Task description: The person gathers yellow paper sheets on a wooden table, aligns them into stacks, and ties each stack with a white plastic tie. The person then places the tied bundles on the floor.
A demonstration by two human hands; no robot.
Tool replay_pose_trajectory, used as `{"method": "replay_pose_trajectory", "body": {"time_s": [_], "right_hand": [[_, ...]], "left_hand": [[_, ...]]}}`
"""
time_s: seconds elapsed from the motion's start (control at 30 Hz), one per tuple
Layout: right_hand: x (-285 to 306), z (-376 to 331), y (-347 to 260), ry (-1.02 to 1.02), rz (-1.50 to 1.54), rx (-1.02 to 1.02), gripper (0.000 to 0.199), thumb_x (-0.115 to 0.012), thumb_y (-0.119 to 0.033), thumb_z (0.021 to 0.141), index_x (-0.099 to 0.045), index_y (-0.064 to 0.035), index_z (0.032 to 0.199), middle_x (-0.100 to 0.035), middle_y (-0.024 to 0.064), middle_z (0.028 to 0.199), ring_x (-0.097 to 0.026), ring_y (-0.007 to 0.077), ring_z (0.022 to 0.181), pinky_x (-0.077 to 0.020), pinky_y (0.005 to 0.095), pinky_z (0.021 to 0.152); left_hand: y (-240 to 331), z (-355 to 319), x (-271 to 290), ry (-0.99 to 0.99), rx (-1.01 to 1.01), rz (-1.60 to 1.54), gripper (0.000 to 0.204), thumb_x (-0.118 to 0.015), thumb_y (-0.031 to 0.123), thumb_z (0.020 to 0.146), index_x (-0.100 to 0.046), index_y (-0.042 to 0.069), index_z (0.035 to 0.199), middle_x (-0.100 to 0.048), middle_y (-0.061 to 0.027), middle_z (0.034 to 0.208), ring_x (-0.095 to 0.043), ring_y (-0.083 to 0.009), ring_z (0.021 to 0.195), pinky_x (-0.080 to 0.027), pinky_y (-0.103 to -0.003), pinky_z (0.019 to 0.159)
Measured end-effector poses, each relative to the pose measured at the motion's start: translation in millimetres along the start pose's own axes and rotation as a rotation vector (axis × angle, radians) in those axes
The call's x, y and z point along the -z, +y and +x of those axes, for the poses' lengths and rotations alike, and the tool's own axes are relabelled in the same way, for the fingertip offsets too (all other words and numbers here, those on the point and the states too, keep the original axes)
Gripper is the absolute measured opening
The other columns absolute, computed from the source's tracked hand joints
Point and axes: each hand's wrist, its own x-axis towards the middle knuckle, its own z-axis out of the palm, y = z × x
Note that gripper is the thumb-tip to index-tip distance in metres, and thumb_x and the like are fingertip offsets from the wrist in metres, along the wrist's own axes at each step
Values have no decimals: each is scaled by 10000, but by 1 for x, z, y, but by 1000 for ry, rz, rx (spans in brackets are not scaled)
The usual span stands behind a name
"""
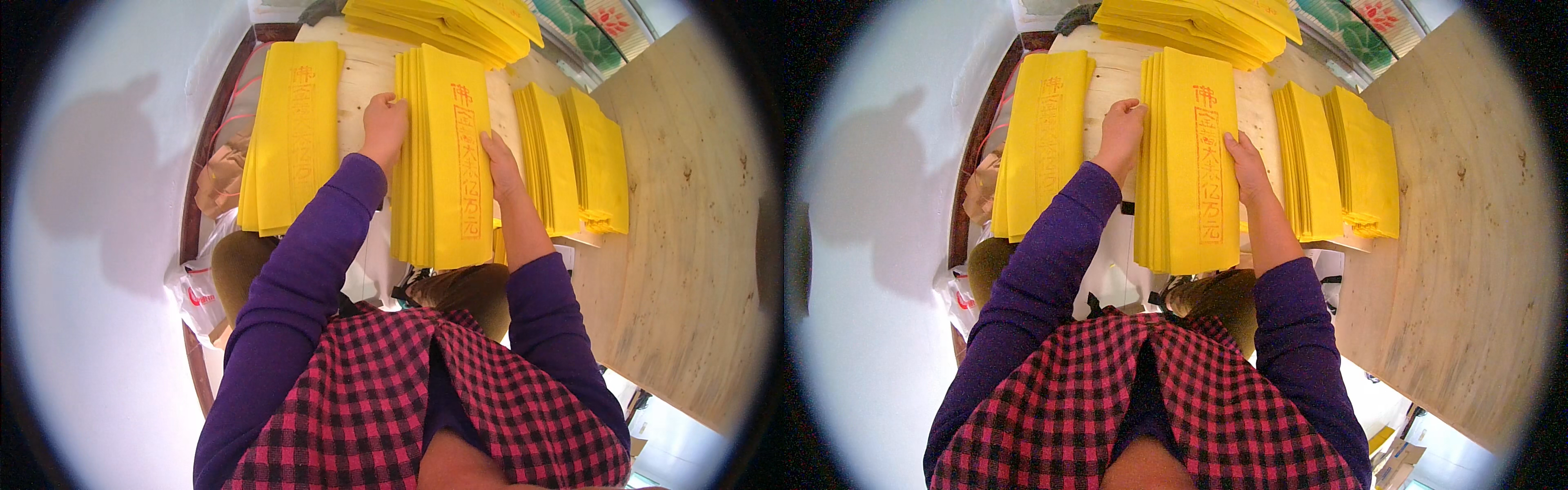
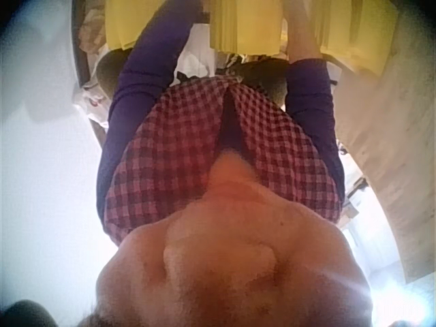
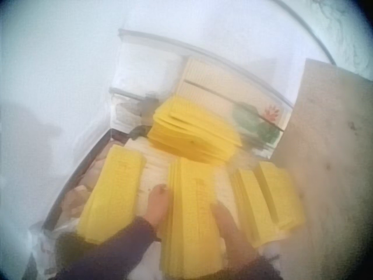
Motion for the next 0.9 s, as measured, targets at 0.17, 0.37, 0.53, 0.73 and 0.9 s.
{"method": "replay_pose_trajectory", "body": {"time_s": [0.17, 0.37, 0.53, 0.73, 0.9], "right_hand": [[-2, 0, -1, 32, -11, -5, 397, -433, -248, 955, -416, 14, 1253, -590, 103, 1070, -608, 164, 909, -525, 300, 766], [0, -1, 0, 2, 18, 3, 399, -427, -251, 957, -413, 12, 1257, -588, 108, 1078, -606, 170, 919, -523, 304, 772], [-1, -3, 1, 10, 19, 37, 403, -422, -254, 959, -398, 5, 1267, -568, 116, 1123, -586, 181, 975, -505, 315, 816], [-5, -9, 0, 7, 30, 82, 401, -424, -257, 958, -399, 2, 1263, -559, 112, 1142, -573, 181, 996, -490, 312, 830], [-5, -9, -2, 16, -3, 56, 395, -431, -253, 955, -409, 4, 1254, -565, 105, 1120, -577, 169, 967, -489, 299, 812]], "left_hand": [[3, 2, -1, -42, 7, -43, 336, -580, 183, 847, -557, -74, 1062, -615, -111, 949, -579, -173, 831, -467, -280, 740], [14, -1, -6, -190, 52, -200, 316, -569, 166, 861, -546, -65, 1076, -620, -115, 945, -596, -188, 833, -487, -309, 740], [30, -4, -8, -334, 287, -592, 326, -548, 169, 881, -515, -57, 1114, -619, -138, 1007, -609, -230, 870, -503, -345, 777], [31, 5, -17, -456, 339, -678, 337, -553, 212, 878, -507, -42, 1094, -608, -142, 993, -607, -245, 872, -500, -362, 756], [27, 13, -20, -444, 335, -609, 367, -501, 283, 917, -513, 7, 1158, -611, -123, 1072, -599, -226, 937, -492, -342, 825]]}}
